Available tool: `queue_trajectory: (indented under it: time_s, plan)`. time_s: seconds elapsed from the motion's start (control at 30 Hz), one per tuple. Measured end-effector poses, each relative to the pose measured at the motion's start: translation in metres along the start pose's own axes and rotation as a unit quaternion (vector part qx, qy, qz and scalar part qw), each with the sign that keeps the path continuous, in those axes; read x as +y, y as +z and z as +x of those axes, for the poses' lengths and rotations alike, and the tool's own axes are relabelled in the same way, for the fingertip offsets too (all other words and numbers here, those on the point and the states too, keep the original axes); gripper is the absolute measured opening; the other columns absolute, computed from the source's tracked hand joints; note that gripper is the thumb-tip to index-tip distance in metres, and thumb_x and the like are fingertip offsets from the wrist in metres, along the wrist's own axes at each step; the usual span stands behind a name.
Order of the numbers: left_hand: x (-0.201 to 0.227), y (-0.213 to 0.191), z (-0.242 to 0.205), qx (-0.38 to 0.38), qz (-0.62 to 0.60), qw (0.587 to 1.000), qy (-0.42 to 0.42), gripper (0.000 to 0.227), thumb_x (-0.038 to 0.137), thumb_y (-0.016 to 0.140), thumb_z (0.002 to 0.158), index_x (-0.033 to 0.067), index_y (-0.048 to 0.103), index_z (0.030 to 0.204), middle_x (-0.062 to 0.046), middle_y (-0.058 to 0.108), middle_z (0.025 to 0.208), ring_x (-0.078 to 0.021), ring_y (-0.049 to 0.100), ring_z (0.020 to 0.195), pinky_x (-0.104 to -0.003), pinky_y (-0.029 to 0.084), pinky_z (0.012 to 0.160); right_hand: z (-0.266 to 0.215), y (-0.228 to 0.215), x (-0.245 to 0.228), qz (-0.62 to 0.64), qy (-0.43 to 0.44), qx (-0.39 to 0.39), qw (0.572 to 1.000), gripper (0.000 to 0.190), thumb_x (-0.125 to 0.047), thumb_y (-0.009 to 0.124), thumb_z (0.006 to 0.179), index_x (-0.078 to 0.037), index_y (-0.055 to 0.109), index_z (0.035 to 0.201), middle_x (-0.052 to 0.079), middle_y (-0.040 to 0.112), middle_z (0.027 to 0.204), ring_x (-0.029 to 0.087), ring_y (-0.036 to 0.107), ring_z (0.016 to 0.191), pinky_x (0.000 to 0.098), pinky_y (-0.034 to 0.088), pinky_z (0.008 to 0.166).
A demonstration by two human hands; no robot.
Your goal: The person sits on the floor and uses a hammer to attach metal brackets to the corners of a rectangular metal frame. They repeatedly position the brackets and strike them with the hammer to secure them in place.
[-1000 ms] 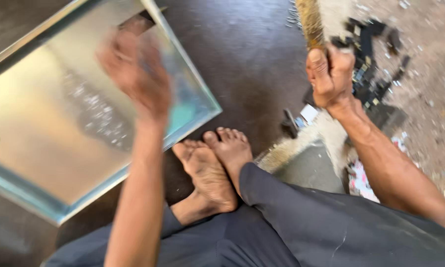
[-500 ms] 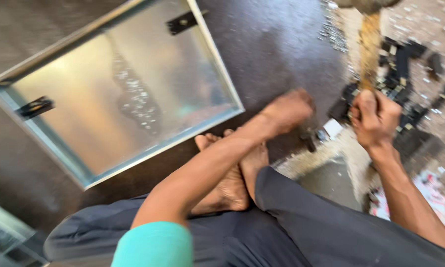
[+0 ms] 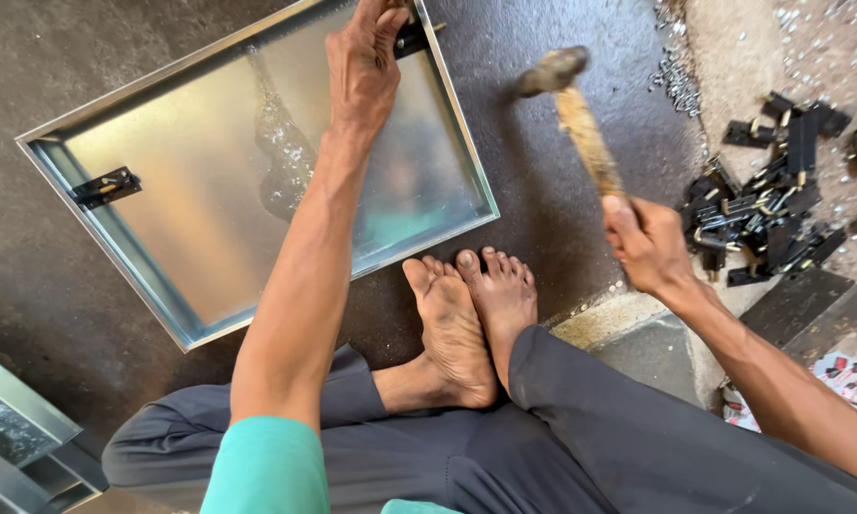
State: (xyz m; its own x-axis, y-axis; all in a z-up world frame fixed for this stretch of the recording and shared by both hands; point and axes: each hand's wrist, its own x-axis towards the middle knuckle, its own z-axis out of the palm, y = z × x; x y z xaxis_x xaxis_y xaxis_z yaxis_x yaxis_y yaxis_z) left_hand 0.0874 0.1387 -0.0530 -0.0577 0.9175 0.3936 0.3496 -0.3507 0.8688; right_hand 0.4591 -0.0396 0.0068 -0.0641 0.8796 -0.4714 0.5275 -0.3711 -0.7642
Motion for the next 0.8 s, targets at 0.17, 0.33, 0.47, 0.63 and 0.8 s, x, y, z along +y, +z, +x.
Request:
queue_trajectory:
  time_s: [0.17, 0.33, 0.47, 0.63, 0.8]
  plan:
    - [-0.006, 0.002, -0.001, -0.004, 0.039, 0.999, 0.012, 0.023, 0.003, 0.066, 0.104, 0.0097, 0.062, 0.125, -0.016, 0.077, 0.103, -0.0270, 0.079, 0.098, -0.036, 0.060, 0.070, 0.031, -0.023, -0.071, -0.016, -0.221, 0.038, 0.974, 0.046, -0.039, 0.038, 0.113, -0.015, 0.059, 0.080, -0.002, 0.055, 0.060, 0.005, 0.053, 0.047, 0.0272, 0.041, 0.043]
    - [-0.032, 0.007, -0.012, -0.026, 0.071, 0.997, 0.000, 0.038, -0.007, 0.061, 0.099, 0.0153, 0.059, 0.130, -0.013, 0.079, 0.108, -0.0247, 0.080, 0.103, -0.034, 0.066, 0.078, 0.055, -0.025, -0.117, 0.196, -0.303, 0.054, 0.931, 0.050, -0.053, 0.048, 0.111, -0.011, 0.047, 0.085, 0.001, 0.043, 0.064, 0.009, 0.039, 0.050, 0.0271, 0.034, 0.046]
    - [-0.033, 0.007, -0.008, 0.013, 0.061, 0.998, 0.031, 0.044, -0.008, 0.061, 0.095, 0.0089, 0.054, 0.135, -0.013, 0.079, 0.102, -0.0285, 0.076, 0.092, -0.038, 0.061, 0.071, 0.066, 0.008, -0.145, -0.224, -0.084, -0.066, 0.969, 0.058, -0.054, 0.043, 0.108, -0.012, 0.049, 0.069, -0.001, 0.039, 0.048, 0.012, 0.031, 0.037, 0.0329, 0.028, 0.033]
    - [-0.027, 0.007, -0.006, 0.008, 0.082, 0.996, 0.018, 0.026, -0.005, 0.061, 0.100, 0.0074, 0.059, 0.123, -0.014, 0.077, 0.103, -0.0297, 0.078, 0.100, -0.037, 0.063, 0.075, 0.054, 0.008, -0.163, -0.129, -0.336, 0.057, 0.931, 0.058, -0.052, 0.043, 0.115, -0.005, 0.050, 0.082, 0.000, 0.044, 0.058, 0.012, 0.042, 0.047, 0.0330, 0.033, 0.042]
    - [-0.012, 0.003, -0.005, 0.007, 0.090, 0.996, -0.011, 0.019, -0.005, 0.061, 0.100, 0.0056, 0.064, 0.115, -0.014, 0.078, 0.097, -0.0341, 0.073, 0.092, -0.040, 0.058, 0.074, 0.057, 0.011, -0.159, -0.195, -0.138, 0.009, 0.971, 0.056, -0.051, 0.049, 0.107, -0.007, 0.053, 0.073, 0.005, 0.048, 0.051, 0.013, 0.043, 0.042, 0.0354, 0.033, 0.036]
